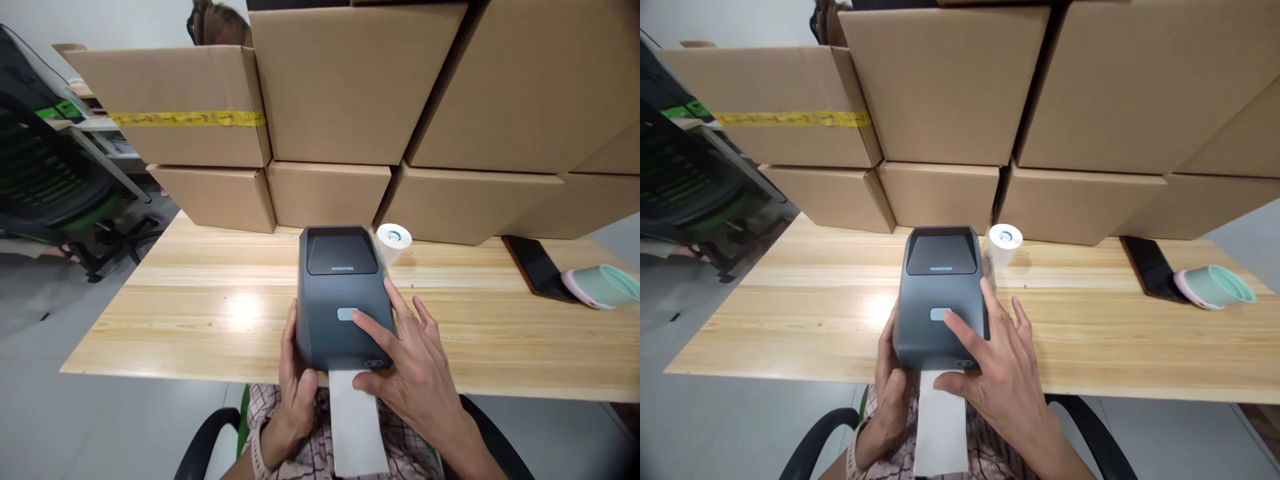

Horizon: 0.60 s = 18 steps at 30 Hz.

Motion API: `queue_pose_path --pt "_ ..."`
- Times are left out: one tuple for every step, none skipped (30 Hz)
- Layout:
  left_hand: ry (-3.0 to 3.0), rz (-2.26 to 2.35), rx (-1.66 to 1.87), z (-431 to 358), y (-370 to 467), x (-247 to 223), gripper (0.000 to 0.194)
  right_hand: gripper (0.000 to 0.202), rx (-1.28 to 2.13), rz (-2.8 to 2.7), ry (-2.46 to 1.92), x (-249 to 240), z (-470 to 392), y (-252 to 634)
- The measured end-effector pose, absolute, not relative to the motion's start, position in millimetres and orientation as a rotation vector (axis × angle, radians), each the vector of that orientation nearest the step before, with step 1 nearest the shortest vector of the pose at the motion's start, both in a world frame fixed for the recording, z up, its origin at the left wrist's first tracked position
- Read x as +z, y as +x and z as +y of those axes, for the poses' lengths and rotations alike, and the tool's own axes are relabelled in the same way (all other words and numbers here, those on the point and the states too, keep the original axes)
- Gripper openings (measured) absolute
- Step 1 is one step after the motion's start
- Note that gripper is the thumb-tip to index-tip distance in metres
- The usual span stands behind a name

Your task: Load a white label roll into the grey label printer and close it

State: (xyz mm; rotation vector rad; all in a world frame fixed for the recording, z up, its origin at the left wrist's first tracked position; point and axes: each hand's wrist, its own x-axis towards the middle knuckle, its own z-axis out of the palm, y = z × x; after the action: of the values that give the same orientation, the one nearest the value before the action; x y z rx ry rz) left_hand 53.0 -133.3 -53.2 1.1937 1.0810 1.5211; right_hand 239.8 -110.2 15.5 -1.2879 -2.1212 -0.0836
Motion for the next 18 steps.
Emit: queue_pose_path --pt "1.174 1.056 1.528 -133.3 53.2 -53.4 0.081 0.068 -0.093 -2.13 -1.291 17.8 -110.0 239.7" --pt "1.157 1.042 1.53 -133.4 53.5 -53.5 0.081 0.067 -0.1 -2.134 -1.293 20.1 -109.4 239.4" --pt "1.153 1.035 1.535 -133.4 53.7 -53.7 0.08 0.066 -0.105 -2.135 -1.297 22.2 -108.5 239.1" --pt "1.158 1.039 1.541 -133.3 53.9 -53.7 0.079 0.064 -0.109 -2.133 -1.299 24.1 -107.3 238.8" --pt "1.17 1.049 1.545 -133.3 53.9 -53.7 0.078 0.062 -0.11 -2.132 -1.3 25.7 -105.9 238.5" --pt "1.187 1.06 1.543 -133.2 53.8 -53.7 0.077 0.059 -0.11 -2.133 -1.299 26.8 -104.5 238.2" --pt "1.203 1.072 1.537 -133.1 53.7 -53.7 0.077 0.056 -0.112 -2.14 -1.297 27.2 -103.3 238.1" --pt "1.216 1.082 1.529 -132.9 53.5 -53.7 0.077 0.054 -0.119 -2.147 -1.294 27.1 -102.3 238.3" --pt "1.224 1.089 1.521 -132.8 53.3 -53.8 0.078 0.053 -0.128 -2.153 -1.29 26.3 -101.6 238.6" --pt "1.231 1.095 1.516 -132.6 53.1 -53.9 0.078 0.053 -0.132 -2.156 -1.286 24.7 -101.5 239.2" --pt "1.236 1.102 1.518 -132.5 52.9 -53.8 0.078 0.053 -0.127 -2.155 -1.279 22.6 -101.8 240.1" --pt "1.243 1.11 1.52 -132.4 52.7 -53.5 0.077 0.054 -0.112 -2.152 -1.272 19.8 -102.7 241.3" --pt "1.253 1.118 1.522 -132.4 52.4 -52.9 0.076 0.055 -0.087 -2.144 -1.267 16.7 -104.0 242.8" --pt "1.266 1.126 1.516 -132.5 52.0 -51.9 0.074 0.057 -0.054 -2.131 -1.267 13.5 -105.8 244.3" --pt "1.284 1.132 1.508 -132.6 51.4 -50.6 0.072 0.059 -0.019 -2.115 -1.271 10.4 -107.8 246.0" --pt "1.304 1.139 1.501 -132.7 50.8 -48.9 0.071 0.06 0.014 -2.095 -1.279 7.7 -110.0 247.5" --pt "1.322 1.145 1.494 -132.6 50.1 -46.9 0.07 0.062 0.046 -2.074 -1.288 5.9 -112.3 248.9" --pt "1.338 1.149 1.488 -132.2 49.4 -44.6 0.069 0.064 0.077 -2.052 -1.295 5.3 -114.5 250.0"
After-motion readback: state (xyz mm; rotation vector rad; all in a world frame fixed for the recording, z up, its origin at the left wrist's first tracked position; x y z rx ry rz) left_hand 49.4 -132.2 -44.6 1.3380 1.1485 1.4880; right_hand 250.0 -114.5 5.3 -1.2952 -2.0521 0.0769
